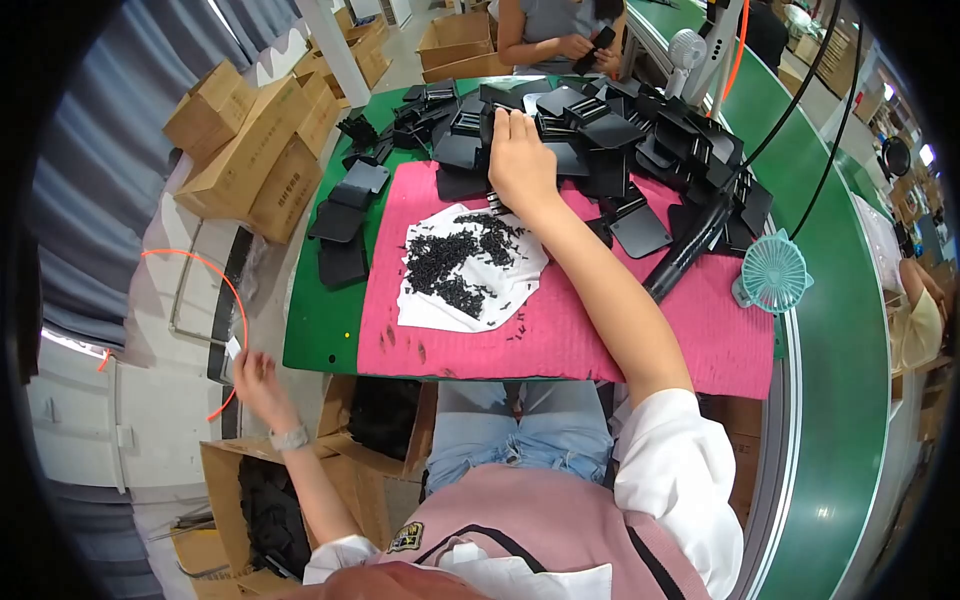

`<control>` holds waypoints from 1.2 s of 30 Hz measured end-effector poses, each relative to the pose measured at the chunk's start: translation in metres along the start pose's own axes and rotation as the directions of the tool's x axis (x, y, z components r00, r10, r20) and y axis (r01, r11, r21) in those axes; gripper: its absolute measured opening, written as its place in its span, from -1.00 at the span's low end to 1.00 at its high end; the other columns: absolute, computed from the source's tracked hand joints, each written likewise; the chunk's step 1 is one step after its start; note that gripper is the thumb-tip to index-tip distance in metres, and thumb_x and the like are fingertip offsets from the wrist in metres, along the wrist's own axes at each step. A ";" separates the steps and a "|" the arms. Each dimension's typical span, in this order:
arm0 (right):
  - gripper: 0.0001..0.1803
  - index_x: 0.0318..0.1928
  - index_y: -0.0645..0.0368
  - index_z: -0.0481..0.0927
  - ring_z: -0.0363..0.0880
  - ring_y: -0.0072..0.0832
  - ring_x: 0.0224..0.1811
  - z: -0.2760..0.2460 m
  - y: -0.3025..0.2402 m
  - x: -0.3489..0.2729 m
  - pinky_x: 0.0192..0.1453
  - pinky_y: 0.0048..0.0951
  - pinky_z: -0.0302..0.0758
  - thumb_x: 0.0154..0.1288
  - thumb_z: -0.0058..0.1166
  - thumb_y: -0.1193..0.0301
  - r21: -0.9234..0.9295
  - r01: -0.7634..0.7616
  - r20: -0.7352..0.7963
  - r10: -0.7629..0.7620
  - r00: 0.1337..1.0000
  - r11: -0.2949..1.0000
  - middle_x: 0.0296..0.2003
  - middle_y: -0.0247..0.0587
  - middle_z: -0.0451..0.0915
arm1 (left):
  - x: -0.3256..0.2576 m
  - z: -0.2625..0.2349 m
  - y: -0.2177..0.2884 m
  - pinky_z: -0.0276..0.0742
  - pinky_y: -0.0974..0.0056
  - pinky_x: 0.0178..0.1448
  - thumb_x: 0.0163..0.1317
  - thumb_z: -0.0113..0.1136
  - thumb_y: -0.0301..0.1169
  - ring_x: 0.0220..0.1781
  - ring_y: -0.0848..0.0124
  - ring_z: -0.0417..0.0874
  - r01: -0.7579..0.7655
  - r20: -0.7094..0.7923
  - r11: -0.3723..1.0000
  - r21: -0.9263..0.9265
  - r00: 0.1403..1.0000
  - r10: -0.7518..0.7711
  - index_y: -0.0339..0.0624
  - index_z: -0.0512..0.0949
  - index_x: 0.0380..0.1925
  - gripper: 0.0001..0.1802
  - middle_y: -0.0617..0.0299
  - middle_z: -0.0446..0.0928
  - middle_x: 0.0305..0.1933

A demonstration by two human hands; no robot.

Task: Assemble black plastic components by inserting and tightening screws with an electric screwdriver.

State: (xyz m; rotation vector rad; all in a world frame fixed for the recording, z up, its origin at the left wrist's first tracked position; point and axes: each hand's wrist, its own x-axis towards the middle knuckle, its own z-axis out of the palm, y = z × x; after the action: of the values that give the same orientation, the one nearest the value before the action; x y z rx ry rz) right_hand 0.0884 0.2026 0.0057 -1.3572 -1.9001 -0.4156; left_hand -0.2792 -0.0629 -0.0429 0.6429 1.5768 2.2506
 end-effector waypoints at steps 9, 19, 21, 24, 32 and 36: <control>-0.53 0.07 0.27 0.49 0.51 -0.02 0.13 -0.123 -0.046 -0.066 0.02 -0.26 0.56 0.06 0.02 0.55 0.144 0.497 -0.022 -0.499 0.866 0.856 0.11 0.14 0.47 | -0.095 0.212 0.030 0.56 0.31 -0.06 0.45 -0.08 -0.22 0.00 0.42 0.58 0.542 0.882 0.840 -0.020 0.405 -0.241 -0.27 0.27 0.19 -0.56 0.12 0.51 0.04; -0.54 -0.03 0.26 0.52 0.51 -0.16 0.05 -0.101 0.003 -0.048 0.03 -0.26 0.50 -0.03 0.25 0.52 0.451 0.150 0.213 -0.269 0.939 0.880 -0.05 -0.12 0.54 | -0.081 0.239 0.003 0.45 0.36 0.09 0.29 0.10 -0.44 -0.02 0.47 0.57 0.527 0.829 0.849 -0.036 0.490 -0.269 -0.27 0.44 0.06 -0.66 0.24 0.57 -0.05; -0.54 -0.04 0.26 0.53 0.49 -0.18 0.06 -0.080 0.011 -0.037 0.05 -0.25 0.48 -0.04 0.26 0.52 0.337 0.145 0.237 -0.233 0.943 0.930 -0.08 -0.13 0.54 | -0.082 0.238 0.003 0.46 0.35 0.09 0.31 0.09 -0.42 -0.02 0.44 0.58 0.511 0.825 0.859 -0.030 0.499 -0.268 -0.29 0.43 0.08 -0.65 0.21 0.57 -0.03; -0.54 -0.08 0.25 0.54 0.43 -0.23 0.13 -0.048 0.020 -0.042 0.10 -0.26 0.42 -0.10 0.28 0.50 0.076 0.391 0.172 -0.399 0.901 0.917 -0.08 -0.16 0.53 | -0.082 0.237 0.001 0.46 0.34 0.09 0.32 0.10 -0.39 -0.02 0.44 0.58 0.567 0.866 0.824 -0.010 0.416 -0.276 -0.29 0.42 0.09 -0.63 0.20 0.57 -0.02; -0.79 -0.38 0.20 0.58 0.61 -0.30 -0.31 -0.081 0.009 -0.040 -0.33 -0.36 0.53 -0.11 0.28 0.56 0.441 0.028 0.077 -0.069 0.995 0.897 -0.42 -0.19 0.58 | -0.083 0.232 -0.005 0.46 0.37 0.05 0.31 0.17 -0.29 -0.04 0.46 0.58 0.622 0.899 0.783 0.023 0.329 -0.288 -0.30 0.42 0.06 -0.59 0.20 0.56 -0.04; -0.74 -0.39 0.20 0.53 0.60 -0.21 -0.19 -0.104 -0.008 -0.036 -0.20 -0.30 0.55 -0.18 0.28 0.62 0.615 0.318 -0.053 -0.364 0.930 0.722 -0.28 -0.19 0.57 | -0.083 0.229 -0.011 0.47 0.38 0.04 0.33 0.13 -0.26 -0.02 0.47 0.58 0.581 0.904 0.813 0.045 0.323 -0.280 -0.31 0.39 0.11 -0.55 0.19 0.56 -0.01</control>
State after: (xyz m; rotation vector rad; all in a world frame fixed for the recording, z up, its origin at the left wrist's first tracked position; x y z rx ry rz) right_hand 0.1264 0.1091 0.0502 -0.5873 -2.0939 0.0991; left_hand -0.0878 0.0817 -0.0016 0.9394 0.6920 1.2499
